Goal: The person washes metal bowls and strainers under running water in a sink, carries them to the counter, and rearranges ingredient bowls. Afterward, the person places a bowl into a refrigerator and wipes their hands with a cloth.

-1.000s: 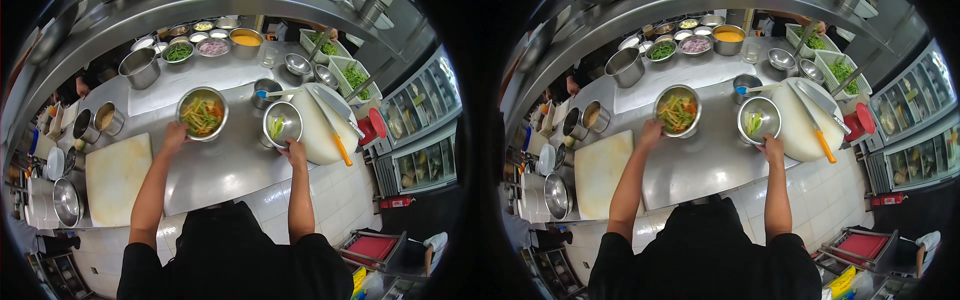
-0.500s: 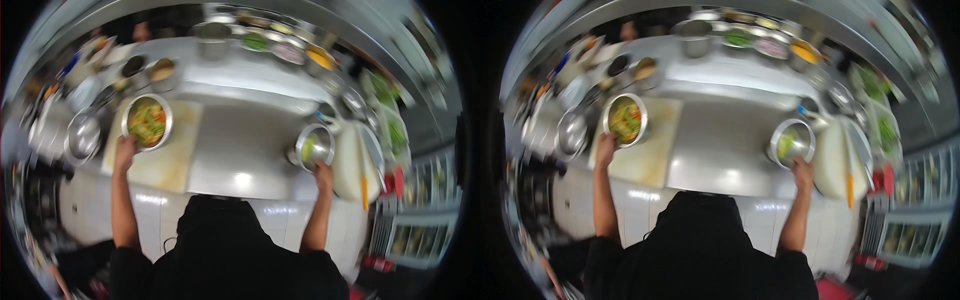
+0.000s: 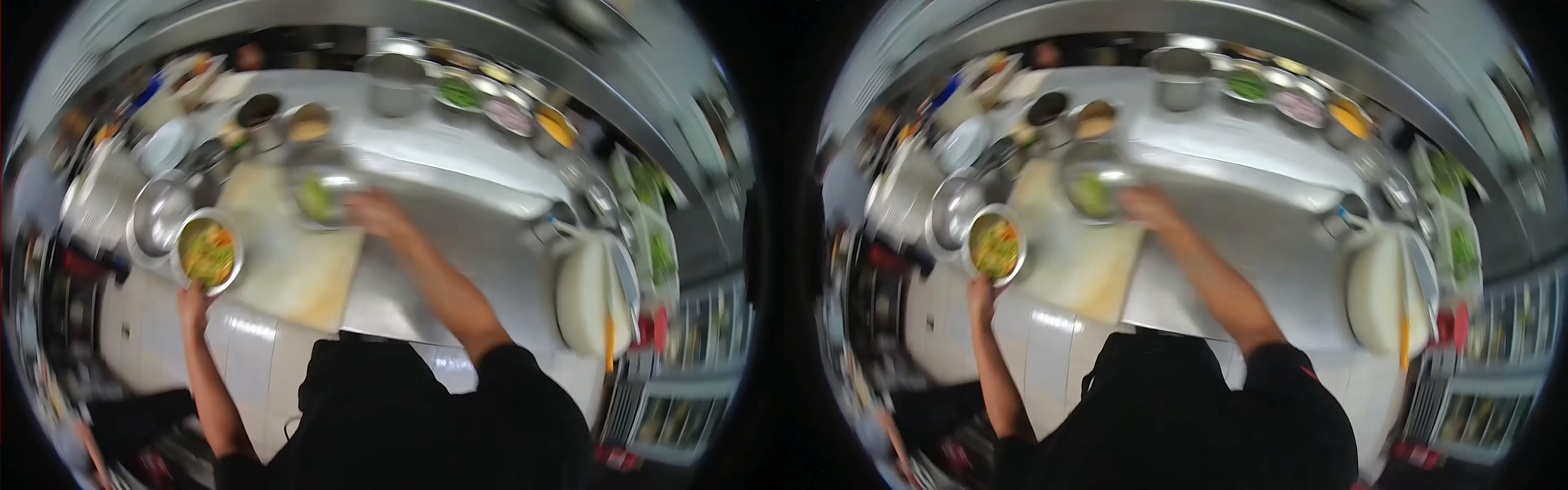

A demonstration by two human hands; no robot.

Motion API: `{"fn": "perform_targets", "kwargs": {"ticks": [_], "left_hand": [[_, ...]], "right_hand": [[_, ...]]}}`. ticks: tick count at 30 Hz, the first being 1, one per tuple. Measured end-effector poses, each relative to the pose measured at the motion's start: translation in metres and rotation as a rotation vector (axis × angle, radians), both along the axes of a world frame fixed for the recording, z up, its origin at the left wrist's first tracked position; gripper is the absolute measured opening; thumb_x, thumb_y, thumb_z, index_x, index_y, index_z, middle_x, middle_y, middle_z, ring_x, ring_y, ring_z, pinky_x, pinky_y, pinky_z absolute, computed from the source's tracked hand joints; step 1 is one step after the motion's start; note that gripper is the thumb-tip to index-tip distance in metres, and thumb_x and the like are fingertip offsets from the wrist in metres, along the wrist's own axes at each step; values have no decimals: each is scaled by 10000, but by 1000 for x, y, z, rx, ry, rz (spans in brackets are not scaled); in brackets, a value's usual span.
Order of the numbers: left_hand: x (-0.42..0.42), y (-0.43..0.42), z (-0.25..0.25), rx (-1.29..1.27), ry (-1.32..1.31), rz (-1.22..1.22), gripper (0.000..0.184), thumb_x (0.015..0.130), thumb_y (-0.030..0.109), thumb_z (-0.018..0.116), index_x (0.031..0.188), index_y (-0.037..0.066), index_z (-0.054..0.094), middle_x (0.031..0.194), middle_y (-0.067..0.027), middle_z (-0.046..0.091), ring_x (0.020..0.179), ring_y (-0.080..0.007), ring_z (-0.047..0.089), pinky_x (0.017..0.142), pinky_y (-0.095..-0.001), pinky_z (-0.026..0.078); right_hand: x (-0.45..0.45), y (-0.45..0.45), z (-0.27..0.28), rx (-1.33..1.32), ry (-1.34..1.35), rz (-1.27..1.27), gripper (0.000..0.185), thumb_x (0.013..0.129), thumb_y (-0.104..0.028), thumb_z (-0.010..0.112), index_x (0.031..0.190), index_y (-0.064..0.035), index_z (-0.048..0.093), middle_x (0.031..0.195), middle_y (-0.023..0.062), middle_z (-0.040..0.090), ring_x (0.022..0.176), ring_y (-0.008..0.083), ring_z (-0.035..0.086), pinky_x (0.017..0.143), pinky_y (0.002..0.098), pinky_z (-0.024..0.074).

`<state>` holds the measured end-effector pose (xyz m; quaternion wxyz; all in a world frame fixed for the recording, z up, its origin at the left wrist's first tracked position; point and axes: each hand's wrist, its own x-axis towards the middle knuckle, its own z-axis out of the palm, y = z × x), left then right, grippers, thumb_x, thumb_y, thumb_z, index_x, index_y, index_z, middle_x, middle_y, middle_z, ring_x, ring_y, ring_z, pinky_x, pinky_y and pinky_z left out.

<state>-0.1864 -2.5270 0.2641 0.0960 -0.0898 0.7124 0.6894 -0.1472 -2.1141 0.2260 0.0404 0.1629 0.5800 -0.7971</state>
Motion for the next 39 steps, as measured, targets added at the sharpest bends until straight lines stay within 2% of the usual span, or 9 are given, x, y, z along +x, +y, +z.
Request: {"fn": "perform_targets", "kwargs": {"ticks": [1,5,13,17,20,22,29,36,39], "left_hand": [[5,7,5,60,51,-25,314,837,86,464,1061,-129,511,1008,-206,597,879,-271,634,713,-401,569],[-19,-5,-28,80,-48,49,300,873,130,491,1073,-92,509,1000,-161,605,842,-257,643,717,-377,574],[2,16,-11,8,-56,63,473,872,372,584,1095,-36,496,945,-123,589,734,-210,636,686,-321,565],[34,18,11,-143,-112,60,579,849,510,565,1082,-14,488,967,-157,596,705,-249,641,570,-275,530],[40,3,20,-52,-499,-263,510,877,480,539,1013,-7,480,972,-179,598,686,-258,656,452,-244,468],[64,12,29,-51,-329,-816,471,902,496,473,815,33,477,871,-197,607,620,-295,667,306,-232,403],[80,138,67,-181,-232,-1132,413,911,412,512,944,2,474,963,-188,598,688,-255,670,382,-232,414],[99,205,67,-339,-181,-1311,331,923,339,514,980,13,508,972,-107,615,730,-192,669,396,-206,400],[105,206,63,-352,-188,-1269,322,927,335,509,972,16,515,964,-99,618,716,-175,661,402,-202,388]], "right_hand": [[-22,-22,-2,-158,82,-18,85,764,-107,635,749,-82,555,632,11,501,537,120,487,457,329,468],[-77,-79,27,-30,-21,-96,254,739,-84,558,853,142,569,841,222,615,724,352,652,543,445,580],[-82,-89,-26,630,78,-156,408,856,-338,554,850,70,574,805,175,626,683,257,655,551,370,528],[32,-7,-11,549,316,-576,348,894,-369,549,910,-23,586,837,115,615,740,229,605,658,353,481],[145,83,-20,1158,131,-1064,293,889,-318,563,955,-34,591,824,135,620,781,221,605,676,333,474],[217,146,-30,1093,77,-1187,248,910,-245,509,914,-6,572,772,147,606,701,210,594,622,345,455],[309,269,-21,1063,-696,-1267,494,948,-377,373,868,82,537,916,336,581,904,453,570,768,516,442],[306,313,-41,753,-464,-1353,472,890,-249,443,537,41,561,447,136,549,379,253,558,495,371,500],[307,317,-29,891,-570,-1274,368,808,-281,533,590,0,628,585,159,624,660,318,650,740,388,511]]}}
